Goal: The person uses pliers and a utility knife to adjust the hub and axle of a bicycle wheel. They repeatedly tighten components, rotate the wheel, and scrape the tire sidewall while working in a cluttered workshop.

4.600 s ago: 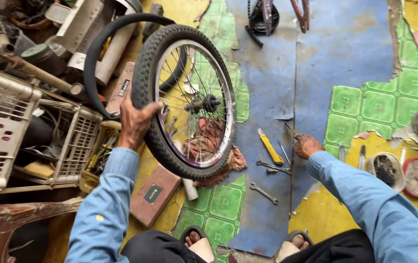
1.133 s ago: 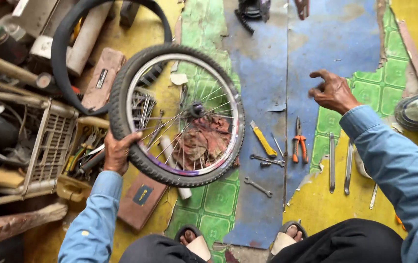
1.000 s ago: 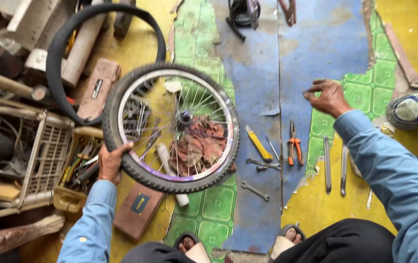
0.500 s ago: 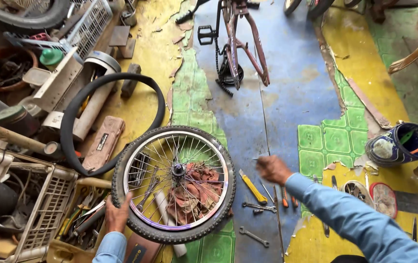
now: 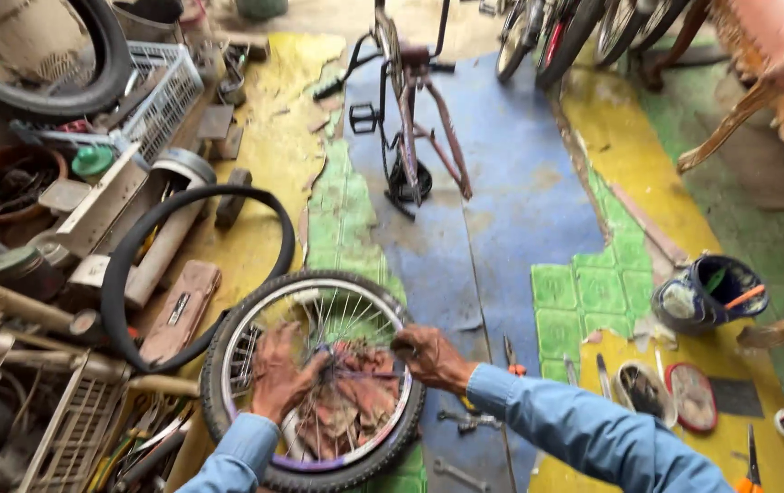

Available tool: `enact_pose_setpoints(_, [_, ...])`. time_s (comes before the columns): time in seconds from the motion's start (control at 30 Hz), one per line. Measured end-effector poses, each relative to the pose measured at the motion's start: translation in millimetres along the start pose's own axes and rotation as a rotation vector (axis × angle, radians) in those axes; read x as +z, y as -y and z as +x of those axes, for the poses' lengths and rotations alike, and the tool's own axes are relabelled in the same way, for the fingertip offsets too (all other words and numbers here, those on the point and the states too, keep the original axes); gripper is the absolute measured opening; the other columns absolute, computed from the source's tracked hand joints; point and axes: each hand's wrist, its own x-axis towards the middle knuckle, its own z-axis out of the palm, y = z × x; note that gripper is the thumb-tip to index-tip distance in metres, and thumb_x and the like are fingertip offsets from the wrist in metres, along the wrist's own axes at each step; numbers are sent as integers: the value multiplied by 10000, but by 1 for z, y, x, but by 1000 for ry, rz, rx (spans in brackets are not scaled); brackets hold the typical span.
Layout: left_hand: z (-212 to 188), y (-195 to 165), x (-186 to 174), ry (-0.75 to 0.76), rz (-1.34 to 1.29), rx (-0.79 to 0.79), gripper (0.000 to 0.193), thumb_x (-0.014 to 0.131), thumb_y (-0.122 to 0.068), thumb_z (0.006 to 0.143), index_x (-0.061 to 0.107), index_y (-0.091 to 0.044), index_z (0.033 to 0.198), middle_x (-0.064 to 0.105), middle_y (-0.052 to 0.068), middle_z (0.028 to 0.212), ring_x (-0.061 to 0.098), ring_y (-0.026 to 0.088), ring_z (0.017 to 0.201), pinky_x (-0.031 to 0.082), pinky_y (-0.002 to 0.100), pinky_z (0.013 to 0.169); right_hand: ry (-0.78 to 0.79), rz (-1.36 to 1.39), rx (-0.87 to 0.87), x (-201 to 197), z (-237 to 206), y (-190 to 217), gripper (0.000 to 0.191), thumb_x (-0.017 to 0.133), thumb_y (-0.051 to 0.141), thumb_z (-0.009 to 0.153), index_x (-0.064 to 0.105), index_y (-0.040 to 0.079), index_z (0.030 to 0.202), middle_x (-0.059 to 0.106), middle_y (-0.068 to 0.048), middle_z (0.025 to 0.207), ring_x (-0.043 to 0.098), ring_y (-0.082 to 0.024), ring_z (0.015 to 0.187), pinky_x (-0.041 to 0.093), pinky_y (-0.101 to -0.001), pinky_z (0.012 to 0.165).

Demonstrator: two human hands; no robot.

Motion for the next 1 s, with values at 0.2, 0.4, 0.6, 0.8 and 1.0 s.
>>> enact_pose_setpoints(0.2, [3,-20,14,46,54,56,774,799,-518,782,545,-53,1347,557,226,1354,503,367,1281,411,524,1100,242,-131,365,-7,4,7,275,638,235,1008,714,51,819,682,-113,638,570,-218,495,510,-415,464])
enact_pose_setpoints(0.4, [-1,-18,15,192,188,-58,807,775,-595,744,540,-137,1365,562,150,1351,524,292,1251,425,516,1069,122,-37,181,-14,-1,14,159,662,136,922,755,12,887,753,-142,784,697,-208,606,613,-360,563])
enact_pose_setpoints(0.6, [-5,-11,1,305,299,-203,855,741,-666,740,512,-177,1403,567,117,1363,533,261,1264,464,483,1070,208,-13,276,-15,-4,16,174,641,144,948,763,20,942,781,-146,843,725,-205,635,625,-349,581])
enact_pose_setpoints(0.8, [-17,2,-16,305,319,-314,889,772,-648,752,464,-195,1452,478,151,1464,457,299,1352,394,555,1098,252,-5,342,-15,-10,19,193,634,168,958,765,28,974,787,-138,871,727,-210,640,624,-350,588])
enact_pose_setpoints(1.0, [-25,22,-31,349,366,-469,888,747,-629,790,440,-213,1512,540,117,1407,486,273,1347,332,577,1181,259,4,323,-12,-16,22,199,665,147,936,773,-10,993,785,-171,870,736,-232,669,621,-370,646])
